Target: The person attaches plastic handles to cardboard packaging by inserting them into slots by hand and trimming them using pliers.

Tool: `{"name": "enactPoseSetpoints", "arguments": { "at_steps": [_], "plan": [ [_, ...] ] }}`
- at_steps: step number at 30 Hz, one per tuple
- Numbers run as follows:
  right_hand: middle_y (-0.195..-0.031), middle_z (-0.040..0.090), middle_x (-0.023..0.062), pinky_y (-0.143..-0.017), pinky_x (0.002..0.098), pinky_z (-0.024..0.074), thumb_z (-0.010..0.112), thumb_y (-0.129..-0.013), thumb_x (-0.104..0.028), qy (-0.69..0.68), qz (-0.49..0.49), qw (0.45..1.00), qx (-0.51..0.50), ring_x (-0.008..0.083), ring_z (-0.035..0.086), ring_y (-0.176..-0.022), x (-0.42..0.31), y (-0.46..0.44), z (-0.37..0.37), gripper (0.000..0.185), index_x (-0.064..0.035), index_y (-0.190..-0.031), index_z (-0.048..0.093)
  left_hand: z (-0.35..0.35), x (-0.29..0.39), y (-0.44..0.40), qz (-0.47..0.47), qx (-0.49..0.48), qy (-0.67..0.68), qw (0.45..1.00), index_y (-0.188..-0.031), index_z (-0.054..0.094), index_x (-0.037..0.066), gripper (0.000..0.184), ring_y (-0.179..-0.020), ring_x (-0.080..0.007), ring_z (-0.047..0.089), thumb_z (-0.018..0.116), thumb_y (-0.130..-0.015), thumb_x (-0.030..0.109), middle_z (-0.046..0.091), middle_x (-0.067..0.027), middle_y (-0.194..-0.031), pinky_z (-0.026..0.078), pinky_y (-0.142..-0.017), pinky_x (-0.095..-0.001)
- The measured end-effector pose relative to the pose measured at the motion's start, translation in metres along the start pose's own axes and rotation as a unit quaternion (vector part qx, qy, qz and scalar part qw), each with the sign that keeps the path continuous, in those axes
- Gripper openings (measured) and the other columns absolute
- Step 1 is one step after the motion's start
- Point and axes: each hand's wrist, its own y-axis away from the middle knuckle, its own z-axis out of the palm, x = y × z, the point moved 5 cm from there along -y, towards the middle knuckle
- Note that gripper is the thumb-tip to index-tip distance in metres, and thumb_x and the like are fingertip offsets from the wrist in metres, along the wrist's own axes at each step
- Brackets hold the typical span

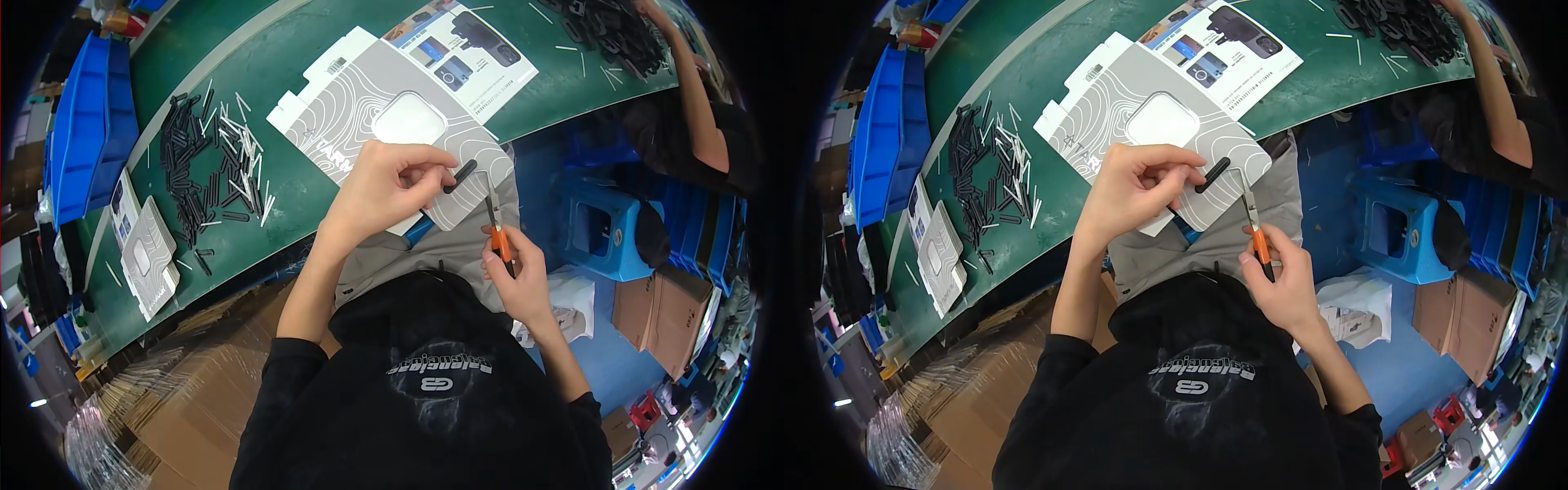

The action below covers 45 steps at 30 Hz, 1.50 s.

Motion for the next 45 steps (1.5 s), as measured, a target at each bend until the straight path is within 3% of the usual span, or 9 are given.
{"name": "enactPoseSetpoints", "arguments": {
  "at_steps": [8,13,18,23,28,32,37,43,45],
  "plan": [
    [-0.096,0.066,0.0062,-0.076,0.0253,0.0515,0.062,-0.095,-0.002,0.088,0.005,0.996,-0.02,0.0132,0.059,-0.079,-0.012,-0.001,0.002,0.038,0.0049,-0.132,0.065,0.005,0.008,0.002,0.039,-0.02,-0.063,0.997,-0.102,0.082,-0.002,0.017,-0.058,-0.0079,0.057,0.074,-0.087,-0.002,0.076,-0.0044,-0.082,0.045,-0.056,-0.0193],
    [-0.089,0.071,0.0073,-0.074,0.0268,0.0505,0.066,-0.093,-0.006,0.061,-0.025,0.998,-0.016,0.0167,0.061,-0.077,-0.011,-0.001,0.003,0.036,0.0061,-0.127,0.067,0.015,0.009,0.005,0.068,0.028,-0.162,0.984,-0.1,0.08,0.0,0.015,-0.062,-0.0091,0.053,0.079,-0.085,0.0,0.071,-0.0015,-0.087,0.044,-0.059,-0.0223],
    [-0.093,0.072,0.0074,-0.073,0.027,0.0518,0.066,-0.092,-0.006,-0.012,-0.022,1.0,-0.009,0.0167,0.062,-0.08,0.0,0.008,-0.002,0.038,0.0062,-0.129,0.066,0.016,0.008,0.006,0.065,0.056,-0.148,0.985,-0.1,0.078,0.0,0.015,-0.065,-0.0103,0.054,0.078,-0.084,-0.001,0.068,-0.0017,-0.092,0.044,-0.06,-0.0238],
    [-0.097,0.067,0.0061,-0.077,0.0248,0.0472,0.062,-0.092,-0.001,-0.034,-0.006,0.999,-0.029,0.015,0.059,-0.083,0.005,0.014,-0.005,0.045,0.0047,-0.137,0.064,0.012,0.023,0.012,0.085,0.052,-0.252,0.963,-0.098,0.078,0.002,0.012,-0.064,-0.015,0.059,0.077,-0.087,0.005,0.07,-0.0004,-0.093,0.047,-0.061,-0.0273],
    [-0.098,0.074,0.0079,-0.076,0.0304,0.0548,0.069,-0.09,-0.006,0.0,-0.052,0.997,-0.048,0.0186,0.065,-0.084,0.018,0.016,-0.012,0.044,0.005,-0.133,0.065,-0.026,0.074,0.025,0.084,0.179,-0.396,0.897,-0.1,0.077,0.001,0.011,-0.063,-0.0133,0.058,0.074,-0.09,0.005,0.07,-0.0014,-0.088,0.045,-0.059,-0.027],
    [-0.099,0.075,0.008,-0.076,0.0329,0.0552,0.071,-0.089,-0.007,0.012,-0.03,0.998,-0.06,0.02,0.066,-0.084,0.031,0.018,-0.008,0.046,0.0039,-0.134,0.066,-0.05,0.075,0.017,-0.05,0.067,-0.224,0.971,-0.104,0.077,-0.003,0.012,-0.068,-0.0097,0.056,0.073,-0.094,0.003,0.072,-0.003,-0.088,0.045,-0.062,-0.0211],
    [-0.099,0.075,0.0082,-0.076,0.0341,0.0552,0.071,-0.088,-0.008,0.016,-0.039,0.995,-0.085,0.0211,0.066,-0.084,0.038,0.019,-0.005,0.047,0.0035,-0.134,0.066,-0.075,0.071,0.01,-0.083,0.052,-0.099,0.99,-0.108,0.077,-0.002,0.016,-0.067,-0.0064,0.056,0.072,-0.1,0.011,0.074,-0.005,-0.089,0.044,-0.061,-0.0178],
    [-0.099,0.075,0.0084,-0.076,0.0338,0.0549,0.071,-0.088,-0.008,0.018,-0.026,0.996,-0.081,0.0214,0.066,-0.084,0.047,0.021,-0.015,0.048,0.0037,-0.134,0.066,-0.083,0.083,0.006,-0.09,0.042,-0.084,0.992,-0.11,0.077,-0.001,0.018,-0.065,-0.0037,0.056,0.072,-0.102,0.014,0.073,-0.005,-0.09,0.043,-0.06,-0.0152],
    [-0.097,0.072,0.0072,-0.076,0.0298,0.0522,0.068,-0.089,-0.004,0.014,-0.029,0.996,-0.08,0.0188,0.063,-0.083,0.049,0.022,-0.016,0.047,0.0035,-0.135,0.065,-0.091,0.09,0.003,-0.074,0.027,-0.083,0.993,-0.111,0.077,-0.001,0.018,-0.065,-0.0034,0.056,0.072,-0.102,0.014,0.074,-0.0044,-0.09,0.043,-0.06,-0.0152]
  ]
}}
